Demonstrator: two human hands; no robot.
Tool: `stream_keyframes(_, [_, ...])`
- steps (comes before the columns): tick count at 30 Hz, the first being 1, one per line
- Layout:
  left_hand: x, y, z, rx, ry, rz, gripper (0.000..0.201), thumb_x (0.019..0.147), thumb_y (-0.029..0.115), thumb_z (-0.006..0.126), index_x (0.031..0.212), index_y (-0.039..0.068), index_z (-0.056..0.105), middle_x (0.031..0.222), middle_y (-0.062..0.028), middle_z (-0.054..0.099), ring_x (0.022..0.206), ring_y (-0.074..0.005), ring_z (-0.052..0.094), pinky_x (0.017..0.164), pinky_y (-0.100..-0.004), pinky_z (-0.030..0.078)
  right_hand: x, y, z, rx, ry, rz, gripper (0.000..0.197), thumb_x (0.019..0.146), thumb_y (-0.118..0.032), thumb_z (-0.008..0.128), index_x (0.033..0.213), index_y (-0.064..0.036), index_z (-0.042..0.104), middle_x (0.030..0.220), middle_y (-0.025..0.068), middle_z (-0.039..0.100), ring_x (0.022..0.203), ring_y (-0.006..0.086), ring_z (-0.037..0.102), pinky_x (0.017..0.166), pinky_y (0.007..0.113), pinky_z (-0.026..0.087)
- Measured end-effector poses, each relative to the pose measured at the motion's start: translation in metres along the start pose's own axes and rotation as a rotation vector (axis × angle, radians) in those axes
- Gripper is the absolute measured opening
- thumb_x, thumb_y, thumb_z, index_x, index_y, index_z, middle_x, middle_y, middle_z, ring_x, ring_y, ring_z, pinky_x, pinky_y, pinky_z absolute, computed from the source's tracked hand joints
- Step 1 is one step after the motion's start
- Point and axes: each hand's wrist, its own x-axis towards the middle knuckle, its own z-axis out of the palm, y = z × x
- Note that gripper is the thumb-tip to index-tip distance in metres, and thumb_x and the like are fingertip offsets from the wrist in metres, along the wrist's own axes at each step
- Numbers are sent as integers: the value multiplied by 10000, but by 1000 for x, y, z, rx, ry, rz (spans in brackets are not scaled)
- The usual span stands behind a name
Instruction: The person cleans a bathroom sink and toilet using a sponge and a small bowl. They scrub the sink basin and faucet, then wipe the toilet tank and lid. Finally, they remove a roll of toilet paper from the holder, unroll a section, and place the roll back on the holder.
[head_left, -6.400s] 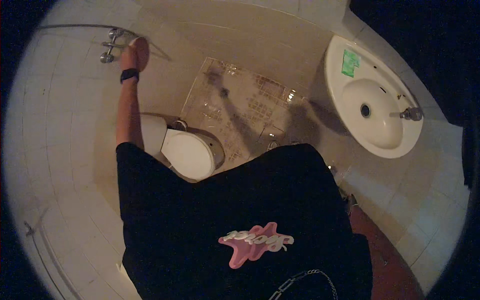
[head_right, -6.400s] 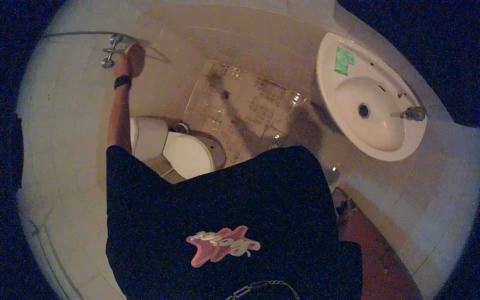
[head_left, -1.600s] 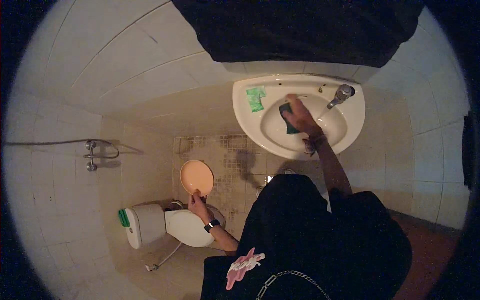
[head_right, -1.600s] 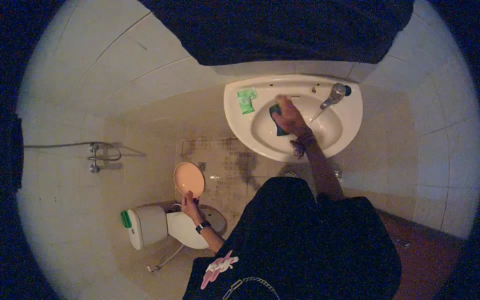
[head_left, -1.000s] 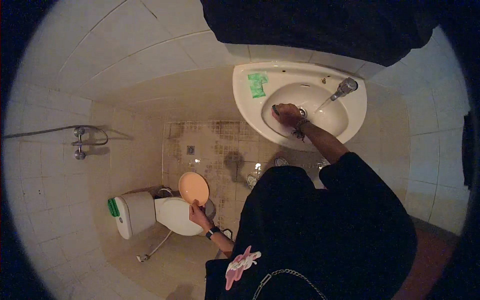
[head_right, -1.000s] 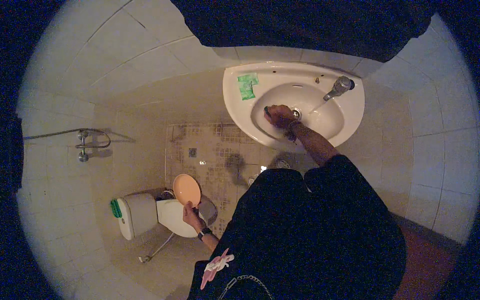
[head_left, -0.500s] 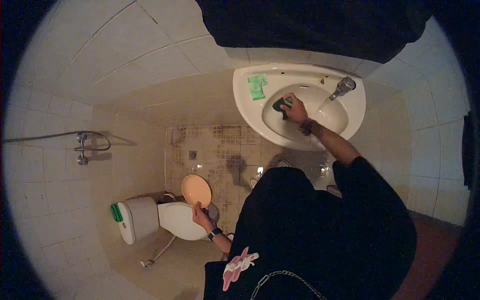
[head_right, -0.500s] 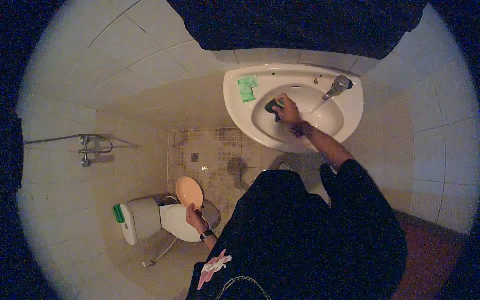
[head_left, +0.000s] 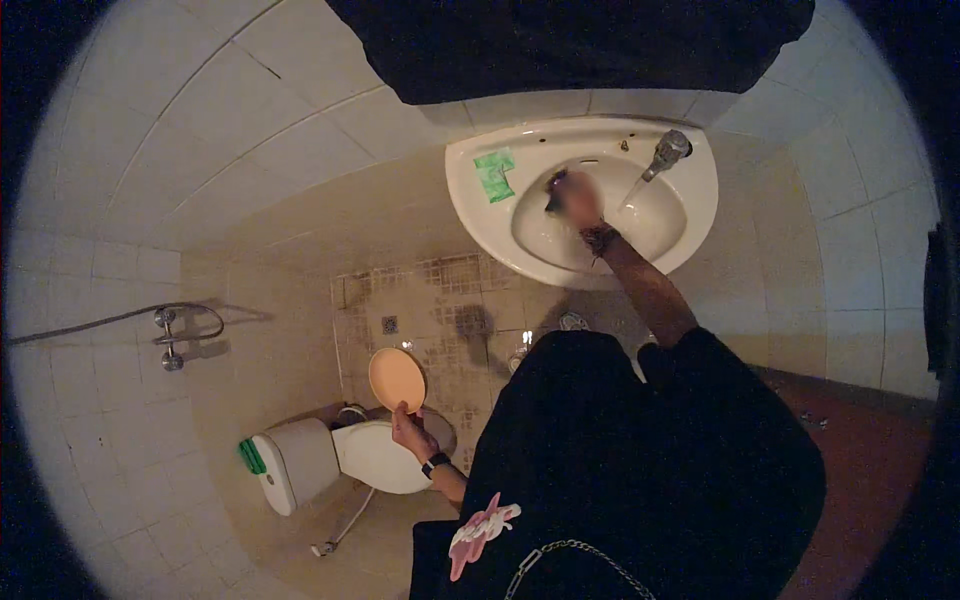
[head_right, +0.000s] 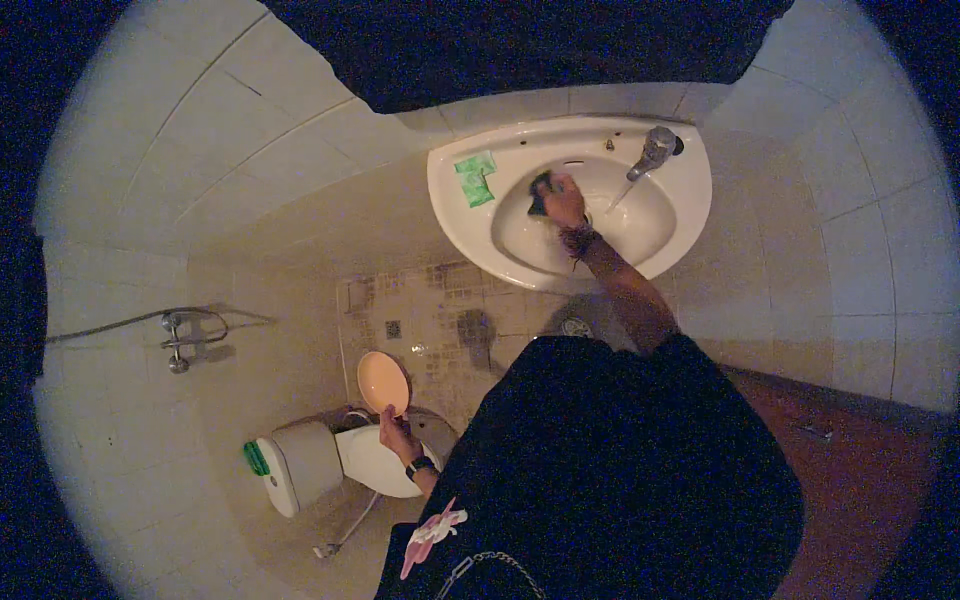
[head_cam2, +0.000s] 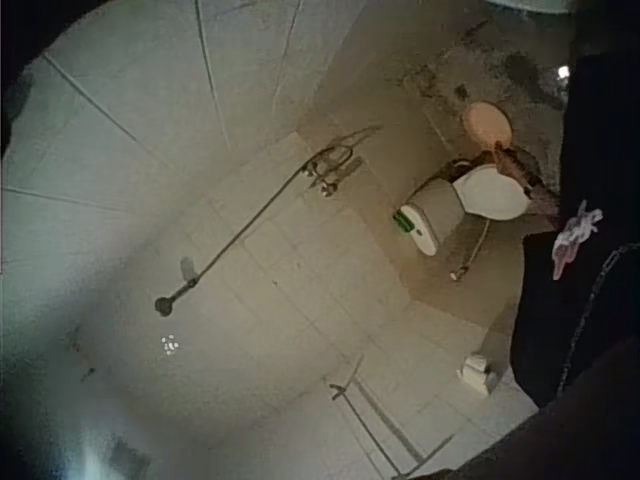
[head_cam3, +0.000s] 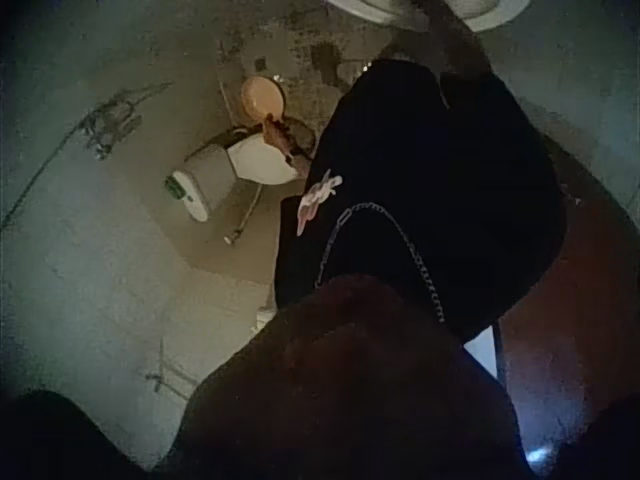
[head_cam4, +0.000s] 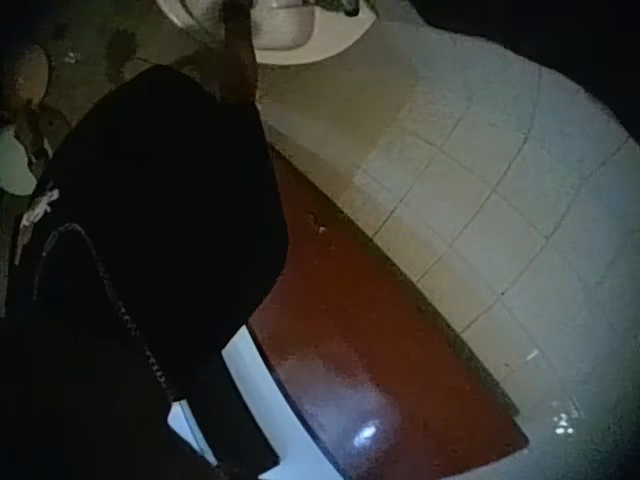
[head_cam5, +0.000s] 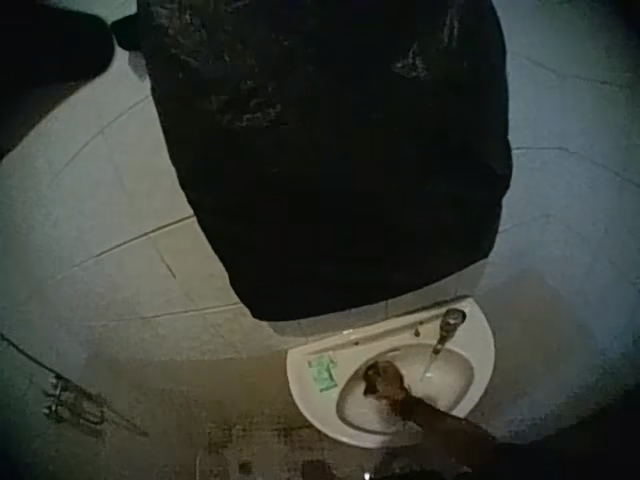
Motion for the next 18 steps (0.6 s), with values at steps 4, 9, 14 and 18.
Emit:
stream_keyframes(4, [14, -1, -5, 72, -68, -52, 190, 825, 129, 612, 934, -26, 620, 877, -76, 620, 789, -166, 572, 684, -284, 468, 3, 3, -21, 132, 131, 212, 429, 787, -261, 664, 1134, -62, 509, 971, 226, 606, 874, 359, 613, 768, 438, 495])
stream_keyframes(9, [27, -10, 11, -72, -62, -83, 195, 822, 128, 617, 924, -38, 613, 846, -73, 596, 761, -164, 554, 665, -285, 457, -54, -28, 6, -92, -707, -6, 559, 817, -333, 639, 1237, -25, 436, 1116, 227, 550, 899, 310, 603, 723, 415, 511])
stream_keyframes(14, [40, -8, 26, 32, -144, -44, 162, 796, 128, 642, 873, -11, 611, 821, -50, 574, 732, -141, 537, 612, -254, 430, -93, -77, -32, -93, -421, 56, 578, 759, -368, 709, 1164, -12, 500, 1068, 201, 586, 955, 307, 598, 820, 385, 482])
stream_keyframes(18, [40, -3, 39, 25, -206, -100, 157, 789, 144, 649, 873, 16, 616, 871, -47, 577, 763, -146, 547, 634, -245, 437, -111, -94, -87, 86, -313, 34, 464, 776, -301, 712, 1092, -1, 553, 953, 122, 632, 886, 237, 618, 784, 348, 495])
